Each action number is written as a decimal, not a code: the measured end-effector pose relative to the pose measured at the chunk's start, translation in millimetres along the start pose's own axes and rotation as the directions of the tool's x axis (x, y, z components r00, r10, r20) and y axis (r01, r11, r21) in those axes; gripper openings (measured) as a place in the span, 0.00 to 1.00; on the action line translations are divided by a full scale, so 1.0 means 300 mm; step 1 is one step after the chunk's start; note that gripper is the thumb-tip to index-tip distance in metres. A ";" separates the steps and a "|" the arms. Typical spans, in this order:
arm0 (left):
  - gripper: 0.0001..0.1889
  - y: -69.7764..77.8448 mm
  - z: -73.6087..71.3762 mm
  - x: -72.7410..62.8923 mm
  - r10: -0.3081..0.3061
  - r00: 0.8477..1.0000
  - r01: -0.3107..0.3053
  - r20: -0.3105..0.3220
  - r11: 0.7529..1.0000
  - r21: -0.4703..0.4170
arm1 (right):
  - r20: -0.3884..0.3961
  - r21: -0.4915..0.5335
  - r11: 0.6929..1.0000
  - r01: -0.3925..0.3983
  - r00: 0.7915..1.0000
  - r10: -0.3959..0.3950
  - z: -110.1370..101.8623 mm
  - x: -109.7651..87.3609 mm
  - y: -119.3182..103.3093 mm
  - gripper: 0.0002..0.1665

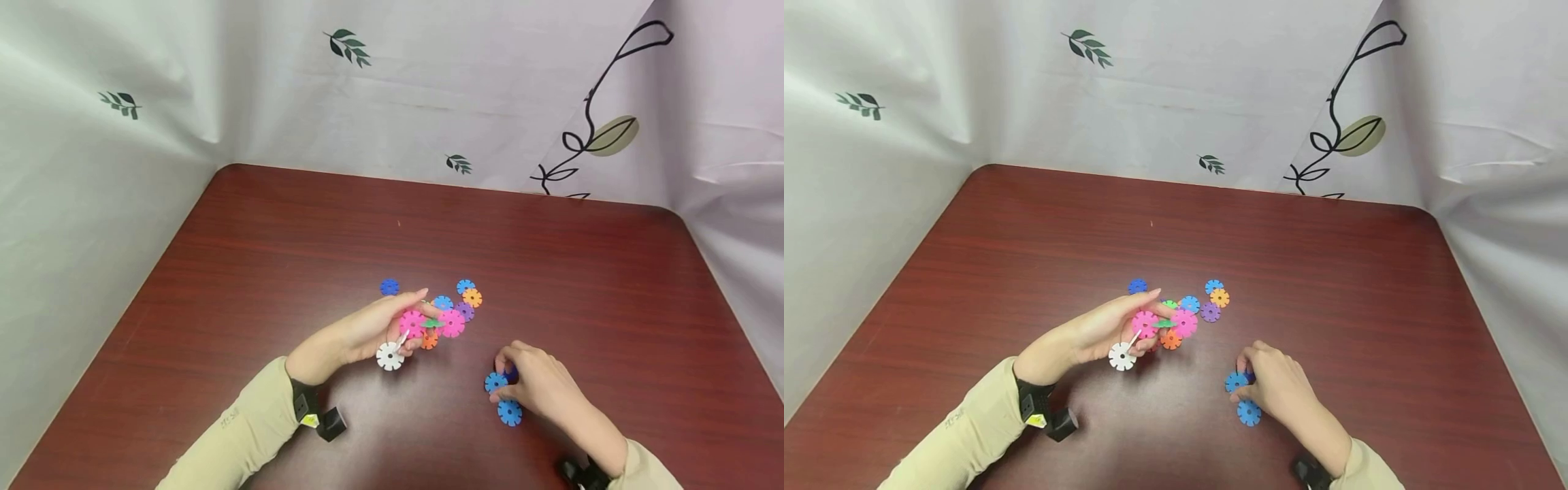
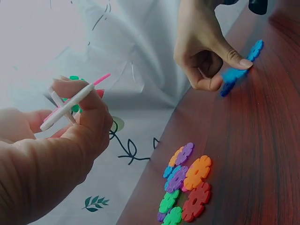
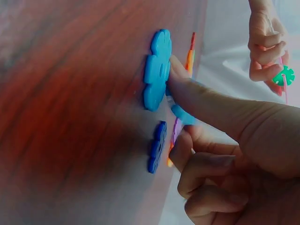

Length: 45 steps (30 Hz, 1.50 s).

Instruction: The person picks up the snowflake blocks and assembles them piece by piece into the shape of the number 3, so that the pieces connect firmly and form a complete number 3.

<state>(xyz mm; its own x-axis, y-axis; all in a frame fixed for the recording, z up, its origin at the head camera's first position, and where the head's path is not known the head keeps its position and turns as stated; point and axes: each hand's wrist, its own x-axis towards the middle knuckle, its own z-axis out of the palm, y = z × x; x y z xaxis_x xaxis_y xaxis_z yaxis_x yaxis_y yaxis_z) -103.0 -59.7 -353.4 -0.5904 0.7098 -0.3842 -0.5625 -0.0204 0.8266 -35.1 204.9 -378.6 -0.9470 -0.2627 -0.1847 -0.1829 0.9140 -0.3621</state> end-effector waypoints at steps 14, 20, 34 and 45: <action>0.18 0.000 -0.002 0.000 0.025 1.000 -0.025 0.009 0.999 -0.048 | -0.048 0.019 0.983 0.183 0.982 -0.182 0.004 -0.011 0.007 0.25; 0.20 0.005 -0.005 -0.002 0.037 0.999 -0.036 0.011 0.998 -0.046 | -0.029 0.046 0.978 0.204 0.979 -0.203 -0.004 -0.014 0.001 0.22; 0.24 0.012 0.001 -0.002 -0.026 0.997 0.029 -0.073 0.998 0.048 | -0.002 0.072 0.972 0.225 0.974 -0.225 -0.011 -0.029 -0.003 0.21; 0.21 0.000 0.014 0.008 0.034 0.998 -0.029 -0.049 0.995 0.096 | -0.628 0.100 0.829 0.550 0.681 -0.376 0.012 -0.004 -0.102 0.06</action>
<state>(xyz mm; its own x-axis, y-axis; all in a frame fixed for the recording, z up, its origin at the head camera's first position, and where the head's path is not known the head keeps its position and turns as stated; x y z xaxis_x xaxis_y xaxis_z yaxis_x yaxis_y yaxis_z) -102.0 -55.1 -352.7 -0.6367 0.6733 -0.3759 -0.4871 0.0267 0.8730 -27.4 176.2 -370.7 -0.7418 -0.3288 0.5844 -0.6465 0.5824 -0.4928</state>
